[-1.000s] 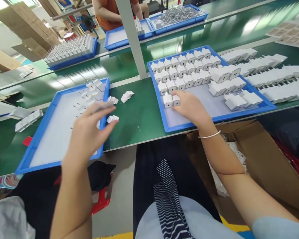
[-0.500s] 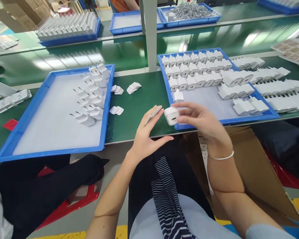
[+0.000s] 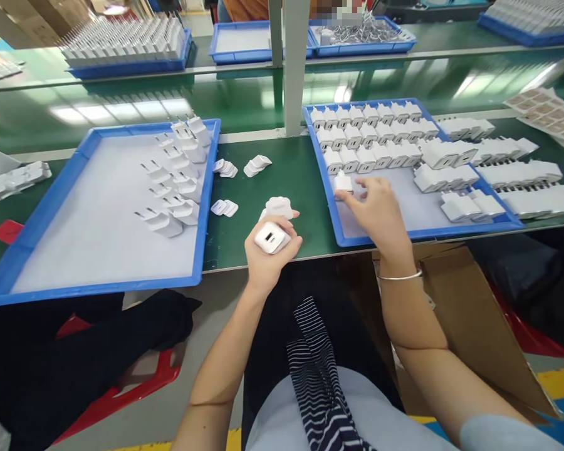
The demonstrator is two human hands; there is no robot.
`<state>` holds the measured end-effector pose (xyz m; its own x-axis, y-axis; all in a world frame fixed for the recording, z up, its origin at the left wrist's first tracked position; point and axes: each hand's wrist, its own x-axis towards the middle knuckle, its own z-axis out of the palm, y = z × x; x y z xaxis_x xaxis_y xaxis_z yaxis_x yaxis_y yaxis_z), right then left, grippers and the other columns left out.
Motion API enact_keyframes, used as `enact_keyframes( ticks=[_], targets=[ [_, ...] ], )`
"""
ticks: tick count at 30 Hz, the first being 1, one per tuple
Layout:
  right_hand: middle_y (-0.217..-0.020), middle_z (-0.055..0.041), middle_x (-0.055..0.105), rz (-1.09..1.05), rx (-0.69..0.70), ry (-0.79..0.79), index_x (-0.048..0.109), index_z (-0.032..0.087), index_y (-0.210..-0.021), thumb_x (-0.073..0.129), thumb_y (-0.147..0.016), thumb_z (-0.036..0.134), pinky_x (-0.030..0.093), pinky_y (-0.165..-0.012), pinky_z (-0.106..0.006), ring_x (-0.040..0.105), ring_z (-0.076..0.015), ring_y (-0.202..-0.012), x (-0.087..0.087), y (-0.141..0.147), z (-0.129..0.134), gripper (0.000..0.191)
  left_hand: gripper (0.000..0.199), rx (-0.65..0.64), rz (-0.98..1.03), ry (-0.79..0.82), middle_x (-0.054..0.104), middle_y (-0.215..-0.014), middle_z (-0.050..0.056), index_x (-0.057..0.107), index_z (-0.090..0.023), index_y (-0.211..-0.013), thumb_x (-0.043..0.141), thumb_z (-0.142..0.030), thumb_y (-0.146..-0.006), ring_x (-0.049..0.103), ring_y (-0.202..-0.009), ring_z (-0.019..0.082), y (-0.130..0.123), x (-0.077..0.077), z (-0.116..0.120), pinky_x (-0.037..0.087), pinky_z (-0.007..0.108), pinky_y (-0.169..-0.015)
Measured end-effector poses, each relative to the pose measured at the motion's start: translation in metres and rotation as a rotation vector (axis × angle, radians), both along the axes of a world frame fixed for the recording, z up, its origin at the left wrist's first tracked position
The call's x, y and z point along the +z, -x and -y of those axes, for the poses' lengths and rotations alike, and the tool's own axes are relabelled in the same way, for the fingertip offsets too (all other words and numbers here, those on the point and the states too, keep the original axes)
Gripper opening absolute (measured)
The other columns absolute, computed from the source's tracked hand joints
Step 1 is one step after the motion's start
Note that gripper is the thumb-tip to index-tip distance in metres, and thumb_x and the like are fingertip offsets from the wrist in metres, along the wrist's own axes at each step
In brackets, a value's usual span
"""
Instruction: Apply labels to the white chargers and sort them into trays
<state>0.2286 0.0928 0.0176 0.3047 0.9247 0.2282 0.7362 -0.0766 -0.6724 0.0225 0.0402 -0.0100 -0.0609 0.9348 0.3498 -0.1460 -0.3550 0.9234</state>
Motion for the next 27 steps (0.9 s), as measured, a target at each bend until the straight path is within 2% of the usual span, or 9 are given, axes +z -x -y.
enact_keyframes(
  ticks=[3, 5, 7, 10, 14, 17, 21, 24, 27],
  targets=[
    [-0.106, -0.0227, 0.067, 0.162, -0.027, 0.093, 0.069, 0.012, -0.093, 0.064, -0.089, 0.045, 0.046, -0.096, -0.060, 0.063, -0.0392, -0.103, -0.007, 0.008, -0.009, 0.034, 0.023, 0.060, -0.060, -0.013, 0.061, -0.062, -0.001, 0.067, -0.022, -0.085, 0.085, -0.030, -0.073, 0.073, -0.101, 0.028, 0.002, -0.001, 0.003, 0.058, 0.040, -0.084],
    [-0.093, -0.0204, 0.069, 0.192, -0.052, 0.116, 0.065, 0.016, -0.080, 0.063, -0.089, 0.041, 0.048, -0.092, -0.058, 0.065, -0.0387, -0.096, -0.003, 0.009, -0.008, 0.026, 0.021, 0.070, -0.127, -0.020, 0.066, -0.068, 0.000, 0.071, -0.022, -0.093, 0.082, -0.028, -0.076, 0.073, -0.096, 0.026, 0.004, 0.000, 0.005, 0.058, 0.041, -0.086],
    [-0.083, -0.0178, 0.070, 0.153, -0.067, 0.106, 0.060, 0.019, -0.075, 0.066, -0.085, 0.038, 0.049, -0.088, -0.056, 0.066, -0.0368, -0.087, 0.004, 0.007, -0.002, 0.023, 0.027, 0.080, -0.203, -0.039, 0.074, -0.079, 0.003, 0.072, -0.024, -0.106, 0.080, -0.028, -0.080, 0.074, -0.094, 0.025, 0.007, 0.000, 0.007, 0.057, 0.044, -0.091],
    [-0.084, -0.0129, 0.073, 0.076, -0.048, 0.025, 0.062, 0.020, -0.088, 0.067, -0.085, 0.037, 0.052, -0.086, -0.050, 0.069, -0.0314, -0.082, 0.014, 0.004, 0.014, 0.018, 0.038, 0.091, -0.306, -0.109, 0.078, -0.103, 0.006, 0.070, -0.026, -0.119, 0.079, -0.028, -0.081, 0.075, -0.097, 0.024, 0.012, 0.001, 0.009, 0.055, 0.047, -0.101],
    [-0.104, -0.0066, 0.073, -0.178, 0.227, -0.146, 0.066, 0.022, -0.109, 0.072, -0.083, 0.028, 0.060, -0.079, -0.037, 0.073, -0.0228, -0.084, 0.019, 0.017, 0.039, 0.027, 0.041, 0.134, -0.415, -0.231, 0.072, -0.127, 0.010, 0.071, -0.024, -0.120, 0.080, -0.025, -0.081, 0.068, -0.119, 0.027, 0.018, 0.007, 0.010, 0.053, 0.047, -0.107],
    [-0.111, -0.0055, 0.072, -0.254, 0.429, -0.139, 0.066, 0.022, -0.116, 0.073, -0.083, 0.021, 0.062, -0.083, -0.035, 0.073, -0.0211, -0.089, 0.020, 0.033, 0.054, 0.034, 0.045, 0.163, -0.508, -0.284, 0.068, -0.133, 0.011, 0.068, -0.022, -0.125, 0.079, -0.023, -0.082, 0.063, -0.126, 0.027, 0.021, 0.009, 0.011, 0.051, 0.047, -0.111],
    [-0.120, -0.0077, 0.069, -0.232, 0.619, -0.101, 0.066, 0.020, -0.126, 0.068, -0.086, 0.012, 0.063, -0.088, -0.036, 0.072, -0.0211, -0.097, 0.022, 0.048, 0.069, 0.041, 0.046, 0.162, -0.588, -0.320, 0.065, -0.137, 0.013, 0.065, -0.020, -0.130, 0.075, -0.022, -0.085, 0.062, -0.127, 0.026, 0.020, 0.004, 0.011, 0.052, 0.045, -0.110],
    [-0.129, -0.0077, 0.066, -0.208, 0.715, -0.071, 0.064, 0.021, -0.135, 0.062, -0.088, 0.007, 0.061, -0.095, -0.038, 0.069, -0.0228, -0.109, 0.027, 0.048, 0.076, 0.049, 0.047, 0.148, -0.568, -0.279, 0.065, -0.136, 0.014, 0.066, -0.019, -0.129, 0.076, -0.017, -0.083, 0.062, -0.128, 0.026, 0.018, -0.001, 0.011, 0.052, 0.044, -0.110],
    [-0.126, -0.0052, 0.070, -0.362, 0.734, 0.013, 0.063, 0.025, -0.137, 0.062, -0.091, 0.011, 0.060, -0.096, -0.036, 0.070, -0.0214, -0.110, 0.034, 0.041, 0.076, 0.048, 0.046, 0.087, -0.430, -0.174, 0.071, -0.128, 0.010, 0.071, -0.021, -0.122, 0.082, -0.023, -0.078, 0.066, -0.122, 0.026, 0.020, 0.000, 0.012, 0.052, 0.046, -0.108]
  ],
)
